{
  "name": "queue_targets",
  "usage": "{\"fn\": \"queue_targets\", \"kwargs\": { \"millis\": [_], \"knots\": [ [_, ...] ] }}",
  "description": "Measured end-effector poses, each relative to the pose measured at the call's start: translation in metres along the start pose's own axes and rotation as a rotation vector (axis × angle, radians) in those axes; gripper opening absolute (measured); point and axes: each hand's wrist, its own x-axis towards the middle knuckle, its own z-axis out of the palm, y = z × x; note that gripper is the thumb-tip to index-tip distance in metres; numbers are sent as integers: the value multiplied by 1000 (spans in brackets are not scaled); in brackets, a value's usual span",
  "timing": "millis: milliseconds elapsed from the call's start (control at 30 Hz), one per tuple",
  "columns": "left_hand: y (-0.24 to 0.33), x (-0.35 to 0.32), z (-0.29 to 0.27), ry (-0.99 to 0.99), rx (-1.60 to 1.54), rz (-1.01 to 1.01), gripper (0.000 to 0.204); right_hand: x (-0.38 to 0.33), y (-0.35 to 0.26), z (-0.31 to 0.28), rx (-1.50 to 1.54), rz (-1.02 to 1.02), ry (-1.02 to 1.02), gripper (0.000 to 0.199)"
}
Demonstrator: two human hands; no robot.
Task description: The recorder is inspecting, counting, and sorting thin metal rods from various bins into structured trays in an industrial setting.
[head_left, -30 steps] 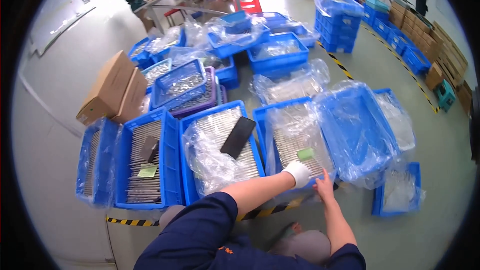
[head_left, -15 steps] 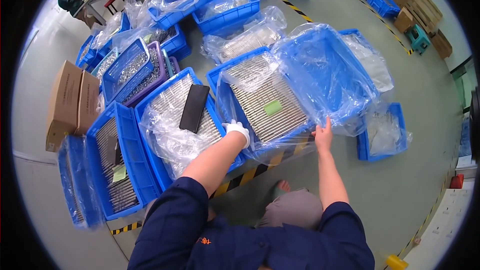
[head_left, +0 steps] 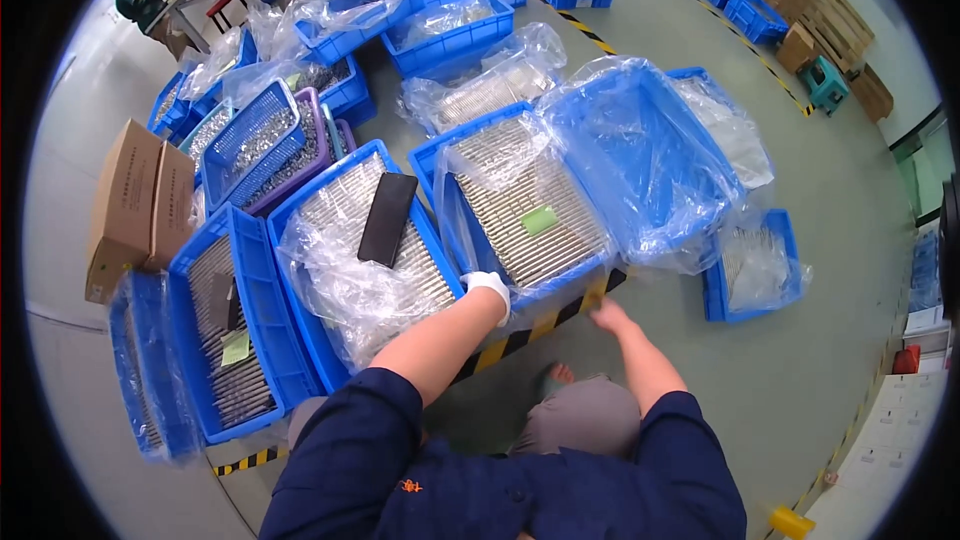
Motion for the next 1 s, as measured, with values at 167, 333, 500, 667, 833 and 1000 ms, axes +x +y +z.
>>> {"fn": "queue_targets", "kwargs": {
  "millis": [167, 333, 500, 667, 833, 1000],
  "knots": [
    [-22, -13, -13, 19, -298, 262, 50, -36, -3, -17, 225, 162, -39, 27],
    [-37, -28, -56, 473, -520, 220, 34, -55, -76, -123, 306, 151, -58, 23],
    [-62, 24, -56, 529, -615, 44, 28, 10, -188, -174, 423, -270, 33, 22],
    [-78, 61, -63, 420, -570, -161, 23, 148, -215, -80, 1333, 348, -303, 14],
    [-97, 97, -56, 445, -703, -390, 21, 219, -213, -53, 1596, 320, 18, 6],
    [-114, 127, -72, 910, -724, -489, 39, 256, -215, -92, 1029, -246, 95, 56]
  ]
}}
